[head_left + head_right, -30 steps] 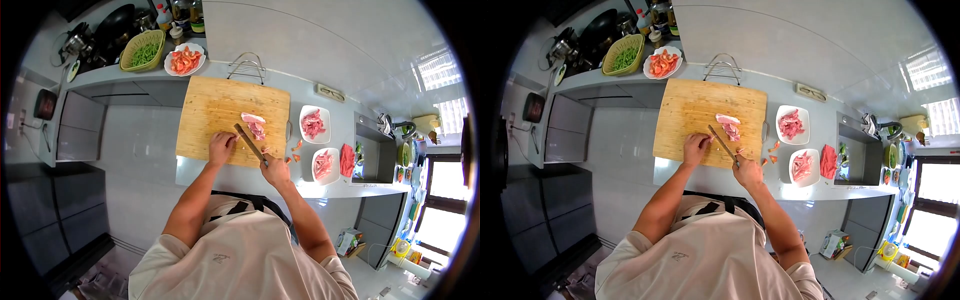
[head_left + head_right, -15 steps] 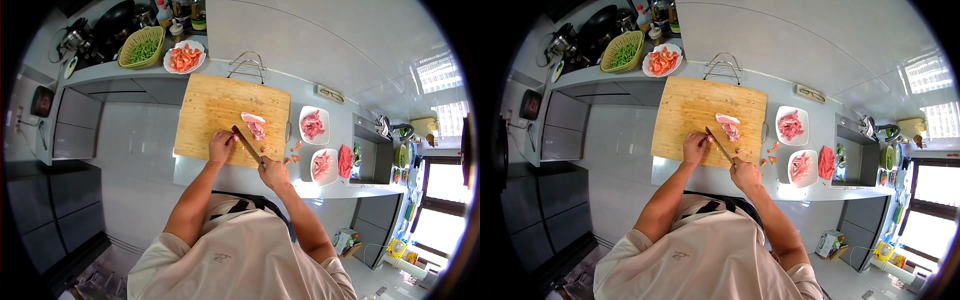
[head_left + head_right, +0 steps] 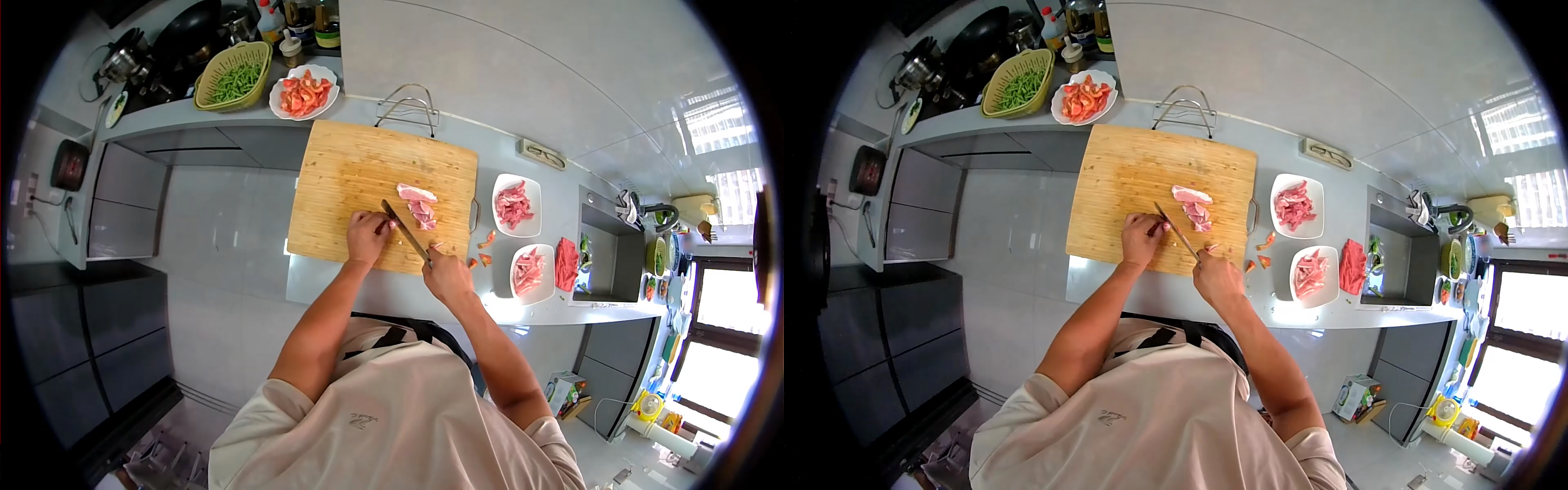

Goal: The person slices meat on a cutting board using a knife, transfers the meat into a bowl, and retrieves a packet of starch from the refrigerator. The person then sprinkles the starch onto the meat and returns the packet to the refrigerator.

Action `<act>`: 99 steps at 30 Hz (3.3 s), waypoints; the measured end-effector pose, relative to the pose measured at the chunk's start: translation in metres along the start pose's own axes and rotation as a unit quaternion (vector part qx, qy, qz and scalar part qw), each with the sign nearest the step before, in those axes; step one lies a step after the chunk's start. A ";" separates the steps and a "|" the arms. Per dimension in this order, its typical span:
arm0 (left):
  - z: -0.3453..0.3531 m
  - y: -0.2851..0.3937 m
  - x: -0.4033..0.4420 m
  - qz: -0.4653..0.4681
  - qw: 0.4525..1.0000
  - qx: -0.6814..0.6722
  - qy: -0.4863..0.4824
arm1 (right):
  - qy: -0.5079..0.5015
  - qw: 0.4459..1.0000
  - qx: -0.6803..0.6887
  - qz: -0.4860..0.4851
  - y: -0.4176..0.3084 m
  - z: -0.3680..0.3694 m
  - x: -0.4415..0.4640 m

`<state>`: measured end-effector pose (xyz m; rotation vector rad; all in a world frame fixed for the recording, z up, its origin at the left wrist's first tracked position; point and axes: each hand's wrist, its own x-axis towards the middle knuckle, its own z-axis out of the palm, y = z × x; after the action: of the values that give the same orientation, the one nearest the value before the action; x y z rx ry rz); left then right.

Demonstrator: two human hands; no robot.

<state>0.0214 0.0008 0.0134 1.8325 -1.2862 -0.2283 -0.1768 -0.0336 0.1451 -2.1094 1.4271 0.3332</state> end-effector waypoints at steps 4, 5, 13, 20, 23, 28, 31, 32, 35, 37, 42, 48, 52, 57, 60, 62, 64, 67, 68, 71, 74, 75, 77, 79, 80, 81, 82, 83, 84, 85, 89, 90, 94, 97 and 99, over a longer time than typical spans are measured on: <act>0.004 -0.005 0.000 -0.003 1.000 -0.006 -0.001 | -0.007 1.000 0.007 -0.005 -0.009 0.014 0.028; 0.004 -0.007 0.000 -0.007 1.000 -0.006 0.000 | -0.003 1.000 0.008 -0.011 -0.009 0.018 0.033; 0.004 -0.008 -0.006 0.013 1.000 -0.006 -0.006 | -0.025 1.000 0.016 0.012 0.002 0.013 0.011; 0.001 -0.005 -0.006 0.043 0.999 -0.006 -0.026 | -0.012 1.000 0.010 -0.018 -0.015 0.017 0.043; -0.003 -0.010 -0.005 0.033 0.999 0.006 -0.037 | -0.030 0.999 0.013 0.011 0.004 0.012 0.016; -0.009 -0.024 -0.002 0.004 0.993 -0.100 -0.060 | -0.013 0.999 0.020 0.028 0.040 0.007 -0.009; -0.023 -0.026 0.011 -0.084 0.975 -0.195 -0.068 | 0.045 0.999 -0.001 -0.005 0.047 0.008 -0.014; -0.028 -0.025 0.017 -0.119 0.964 -0.224 -0.073 | 0.067 0.997 -0.012 -0.025 0.050 0.009 -0.014; -0.036 -0.021 0.037 -0.083 0.979 -0.169 -0.080 | 0.188 0.973 -0.043 -0.126 0.062 0.013 -0.015; -0.035 -0.011 0.050 0.039 0.987 -0.105 -0.113 | 0.239 0.951 -0.076 -0.182 0.070 0.018 -0.013; -0.010 0.035 0.056 0.232 0.942 -0.068 -0.235 | 0.259 0.932 -0.129 -0.217 0.074 0.020 -0.003; 0.020 0.057 0.041 0.281 0.928 -0.042 -0.240 | 0.276 0.924 -0.157 -0.213 0.077 0.018 -0.007; 0.022 0.055 0.046 0.305 0.932 -0.017 -0.195 | 0.287 0.918 -0.161 -0.221 0.084 0.018 -0.014; 0.015 0.046 0.051 0.254 0.945 0.005 -0.206 | 0.288 0.914 -0.153 -0.242 0.096 0.015 -0.035; 0.014 0.027 0.049 0.151 0.964 0.027 -0.218 | 0.329 0.908 -0.121 -0.228 0.112 0.022 -0.046; 0.011 0.009 0.046 0.136 0.975 0.035 -0.170 | 0.304 0.937 -0.038 -0.166 0.121 0.027 -0.054; 0.002 0.007 0.041 0.071 0.984 0.050 -0.155 | 0.314 0.942 0.044 -0.111 0.126 0.037 -0.060; -0.013 0.001 0.020 0.028 0.984 0.089 -0.154 | 0.191 0.928 0.312 0.075 0.131 0.056 -0.055; -0.012 0.001 0.015 0.026 0.983 0.084 -0.159 | 0.190 0.890 0.407 0.073 0.131 0.062 -0.053; -0.007 0.014 0.008 0.034 0.981 0.047 -0.186 | 0.115 0.804 0.570 0.122 0.131 0.075 -0.051; 0.012 0.008 0.004 0.023 0.982 -0.022 -0.188 | 0.098 0.734 0.652 0.162 0.126 0.087 -0.048; 0.018 0.008 0.007 0.016 0.982 -0.048 -0.184 | 0.094 0.720 0.668 0.164 0.127 0.093 -0.044; 0.028 0.009 0.014 0.012 0.982 -0.038 -0.186 | 0.086 0.691 0.698 0.169 0.129 0.104 -0.038; 0.034 0.017 0.023 -0.001 0.980 -0.037 -0.197 | 0.078 0.680 0.709 0.168 0.124 0.104 -0.036; 0.037 0.021 0.029 -0.012 0.977 -0.043 -0.206 | 0.074 0.675 0.715 0.167 0.120 0.104 -0.033; 0.038 0.027 0.036 -0.022 0.975 -0.049 -0.215 | 0.071 0.677 0.714 0.163 0.118 0.104 -0.029; 0.037 0.033 0.043 -0.003 0.974 -0.040 -0.223 | 0.068 0.680 0.713 0.160 0.116 0.104 -0.026; 0.036 0.038 0.049 0.015 0.972 -0.030 -0.232 | 0.065 0.682 0.711 0.157 0.113 0.105 -0.023; 0.038 0.037 0.052 0.033 0.970 -0.020 -0.240 | 0.064 0.688 0.707 0.150 0.110 0.105 -0.020; 0.041 0.035 0.053 0.038 0.962 0.008 -0.272 | 0.063 0.694 0.703 0.143 0.108 0.105 -0.018; 0.037 0.028 0.058 0.051 0.912 0.074 -0.401 | 0.049 0.718 0.682 0.126 0.106 0.104 -0.017; 0.033 0.024 0.058 0.052 0.896 0.079 -0.434 | 0.047 0.721 0.679 0.128 0.107 0.106 -0.018; 0.011 0.016 0.043 0.049 0.940 0.043 -0.335 | 0.044 0.709 0.689 0.143 0.111 0.108 -0.026; 0.012 0.006 0.040 0.032 0.933 0.044 -0.357 | 0.043 0.695 0.702 0.150 0.105 0.112 -0.025; 0.018 0.005 0.039 0.051 0.925 0.001 -0.375 | 0.040 0.696 0.703 0.142 0.096 0.119 -0.022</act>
<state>0.0256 -0.0415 0.0180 1.7233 -1.8825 -0.9402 -0.2609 0.0256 0.0300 -0.6192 1.2899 -0.6200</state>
